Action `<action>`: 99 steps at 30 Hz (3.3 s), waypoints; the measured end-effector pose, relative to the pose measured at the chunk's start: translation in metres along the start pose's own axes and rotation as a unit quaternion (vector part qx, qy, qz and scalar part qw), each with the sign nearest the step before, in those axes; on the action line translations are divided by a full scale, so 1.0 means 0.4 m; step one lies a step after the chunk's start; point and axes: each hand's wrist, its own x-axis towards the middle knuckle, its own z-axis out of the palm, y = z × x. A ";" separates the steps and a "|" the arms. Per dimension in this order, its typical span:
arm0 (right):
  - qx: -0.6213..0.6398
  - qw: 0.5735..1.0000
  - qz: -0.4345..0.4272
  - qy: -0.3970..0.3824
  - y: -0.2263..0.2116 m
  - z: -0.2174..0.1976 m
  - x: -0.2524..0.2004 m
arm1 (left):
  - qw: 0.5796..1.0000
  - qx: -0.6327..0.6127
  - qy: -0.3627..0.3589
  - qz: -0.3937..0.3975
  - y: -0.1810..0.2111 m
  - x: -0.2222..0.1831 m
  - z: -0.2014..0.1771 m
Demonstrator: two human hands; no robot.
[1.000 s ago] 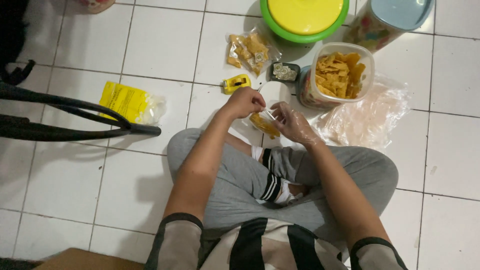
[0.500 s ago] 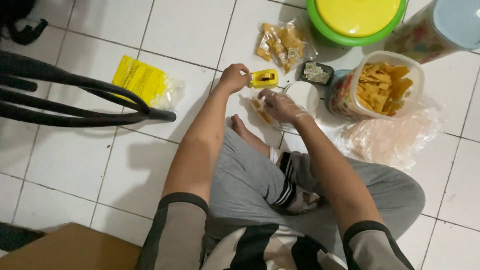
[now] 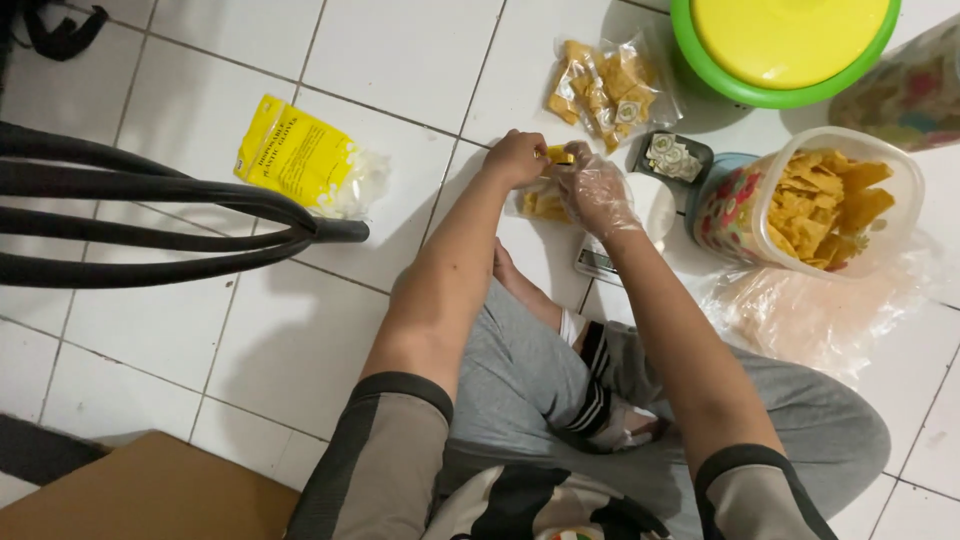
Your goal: The person sitting on the floor manually fills small plastic bags with chips from a container and weighs them on a digital scale.
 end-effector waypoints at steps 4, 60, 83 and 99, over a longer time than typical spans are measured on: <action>0.052 0.993 0.083 -0.069 -0.011 -0.028 0.041 | 1.000 -0.009 0.011 0.008 -0.013 0.021 0.018; -0.021 0.994 -0.037 -0.096 0.054 -0.003 0.066 | 0.988 -0.150 0.013 0.042 0.009 0.016 -0.066; -0.205 0.969 -0.059 -0.129 0.034 0.034 0.115 | 0.995 -0.076 0.001 -0.063 -0.069 0.068 0.020; -0.087 0.981 -0.031 -0.168 -0.029 -0.048 0.126 | 0.994 -0.088 0.029 -0.050 -0.061 0.072 0.011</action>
